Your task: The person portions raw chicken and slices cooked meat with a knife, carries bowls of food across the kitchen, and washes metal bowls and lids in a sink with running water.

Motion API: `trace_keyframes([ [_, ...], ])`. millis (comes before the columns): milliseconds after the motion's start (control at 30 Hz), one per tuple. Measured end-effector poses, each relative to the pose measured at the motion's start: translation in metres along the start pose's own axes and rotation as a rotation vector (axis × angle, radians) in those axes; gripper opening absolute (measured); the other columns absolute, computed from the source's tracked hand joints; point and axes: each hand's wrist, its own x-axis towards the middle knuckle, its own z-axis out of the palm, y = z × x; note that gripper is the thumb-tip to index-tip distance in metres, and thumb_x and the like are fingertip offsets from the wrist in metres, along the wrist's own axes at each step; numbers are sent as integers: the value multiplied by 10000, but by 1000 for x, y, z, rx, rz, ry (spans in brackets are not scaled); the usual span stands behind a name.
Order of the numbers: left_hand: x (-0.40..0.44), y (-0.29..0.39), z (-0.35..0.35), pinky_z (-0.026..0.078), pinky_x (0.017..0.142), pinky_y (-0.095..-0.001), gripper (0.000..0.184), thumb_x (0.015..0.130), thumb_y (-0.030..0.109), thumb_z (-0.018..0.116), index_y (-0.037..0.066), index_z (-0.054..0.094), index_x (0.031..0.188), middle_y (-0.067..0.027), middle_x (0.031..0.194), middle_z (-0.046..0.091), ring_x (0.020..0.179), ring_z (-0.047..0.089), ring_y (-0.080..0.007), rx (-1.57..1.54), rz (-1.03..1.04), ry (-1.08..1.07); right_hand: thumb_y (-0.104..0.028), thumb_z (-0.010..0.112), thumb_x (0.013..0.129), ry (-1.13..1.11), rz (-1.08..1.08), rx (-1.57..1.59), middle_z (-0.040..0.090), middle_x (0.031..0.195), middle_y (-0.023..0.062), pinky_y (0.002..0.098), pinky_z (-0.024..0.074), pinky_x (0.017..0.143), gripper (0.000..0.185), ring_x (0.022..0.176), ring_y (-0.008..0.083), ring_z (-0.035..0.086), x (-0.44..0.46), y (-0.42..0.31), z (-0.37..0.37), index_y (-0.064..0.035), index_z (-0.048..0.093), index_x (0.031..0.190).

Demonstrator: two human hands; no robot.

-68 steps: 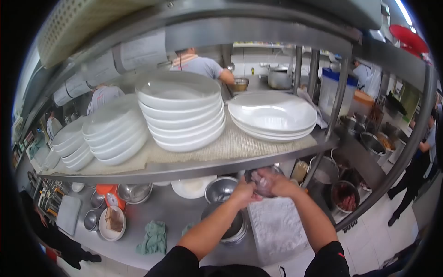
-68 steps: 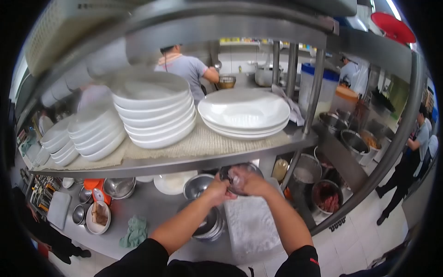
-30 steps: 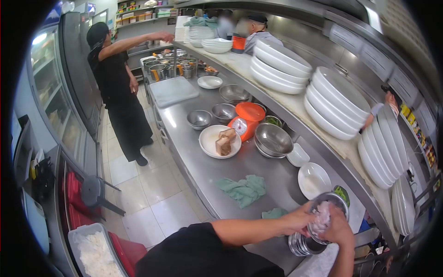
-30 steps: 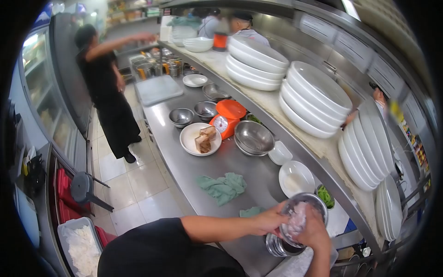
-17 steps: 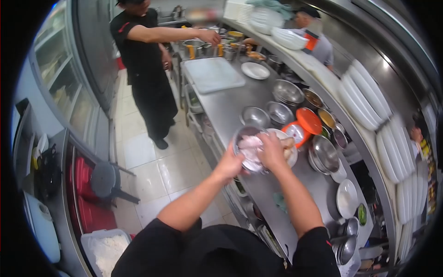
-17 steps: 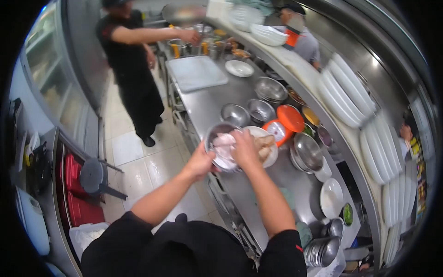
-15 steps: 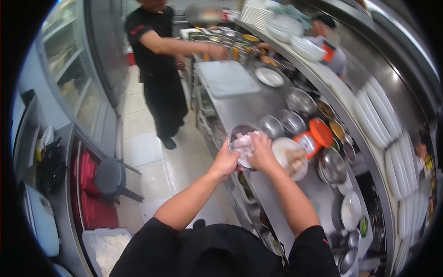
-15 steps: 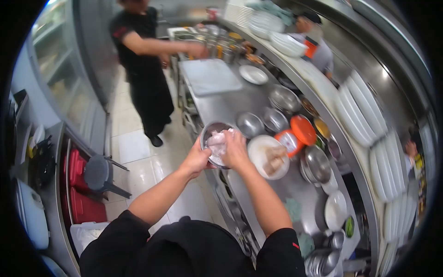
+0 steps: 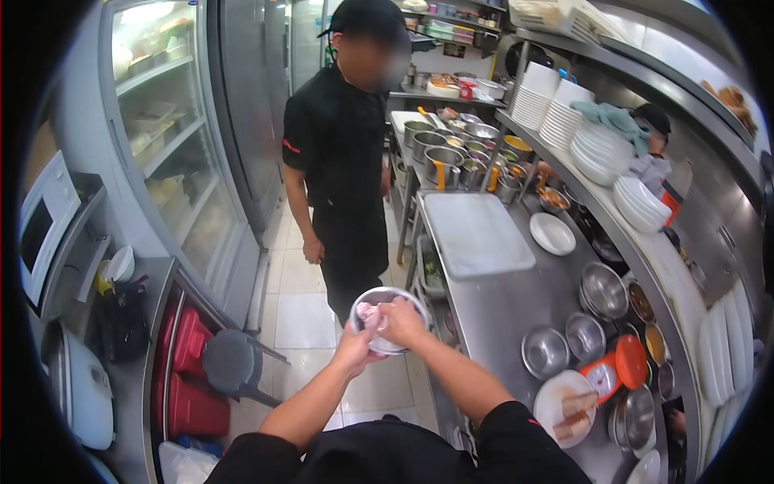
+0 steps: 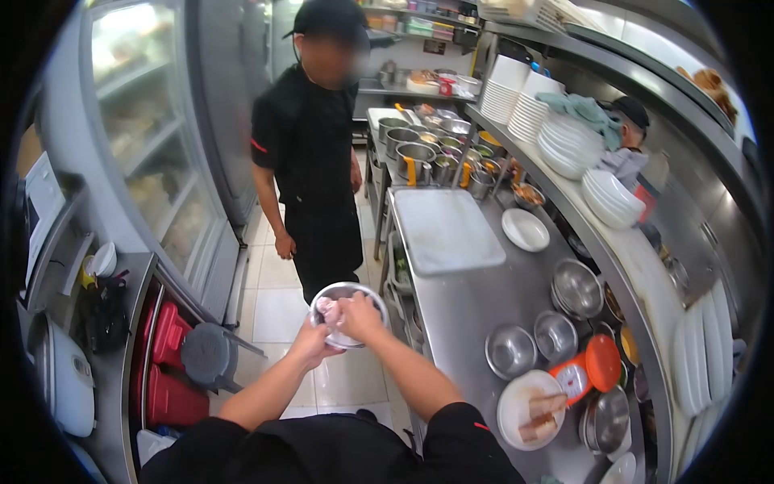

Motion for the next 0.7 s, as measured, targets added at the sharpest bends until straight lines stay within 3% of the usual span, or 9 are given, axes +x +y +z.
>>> trace_keyframes([
  [33, 10, 5, -19, 605, 593, -425, 457, 914, 26, 439, 166, 371, 1344, -131, 1221, 569, 912, 676, -286, -36, 10, 45, -310, 760, 700, 45, -34, 9, 562, 1144, 261, 487, 463, 952, 508, 1104, 444, 541, 26, -4, 21, -131, 634, 1158],
  [167, 31, 24, -124, 619, 641, -460, 514, 876, -4, 412, 138, 351, 1366, -181, 1256, 540, 959, 671, -313, -118, 0, 261, -347, 758, 726, -255, -252, 41, 514, 1233, 240, 491, 400, 1025, 714, 1180, 440, 482, 97, -83, 44, -106, 490, 1342],
  [300, 23, 76, -176, 621, 583, -443, 553, 817, -21, 433, 103, 385, 1354, -197, 1227, 549, 939, 673, -322, -146, 222, 387, -340, 812, 639, -574, -607, 53, 483, 1298, 277, 475, 389, 1043, 943, 1205, 434, 472, 193, -153, 63, -121, 393, 1455],
  [367, 41, 105, -205, 614, 546, -411, 578, 820, -21, 424, 108, 365, 1381, -185, 1239, 547, 927, 672, -310, -138, 326, 491, -330, 810, 617, -590, -587, 368, 521, 1251, 257, 469, 411, 1017, 820, 1171, 404, 505, 220, -194, 76, -125, 505, 1350],
  [467, 78, 138, -263, 610, 547, -392, 584, 841, -7, 401, 139, 333, 1403, -172, 1253, 541, 899, 669, -292, -167, 380, 579, -291, 788, 662, -558, -688, 407, 556, 1182, 247, 478, 424, 995, 690, 1139, 406, 526, 290, -243, 103, -128, 554, 1290],
  [567, 134, 176, -319, 606, 562, -375, 582, 868, 7, 386, 156, 296, 1423, -167, 1260, 534, 906, 669, -288, -138, 273, 669, -271, 745, 737, -389, -433, 345, 572, 1173, 249, 474, 431, 988, 612, 1120, 423, 540, 372, -279, 128, -129, 555, 1301],
  [600, 153, 191, -338, 603, 578, -370, 550, 895, 31, 385, 165, 286, 1419, -165, 1275, 523, 919, 668, -291, -119, 276, 615, -285, 696, 813, -332, -411, 259, 569, 1199, 257, 475, 435, 981, 660, 1124, 424, 546, 397, -283, 124, -149, 458, 1413],
  [700, 217, 238, -362, 614, 589, -394, 525, 897, 35, 378, 158, 302, 1402, -169, 1290, 512, 937, 669, -309, -101, 288, 582, -335, 679, 833, -341, -591, 18, 498, 1295, 261, 492, 433, 982, 701, 1150, 442, 530, 460, -290, 100, -158, 396, 1450],
])
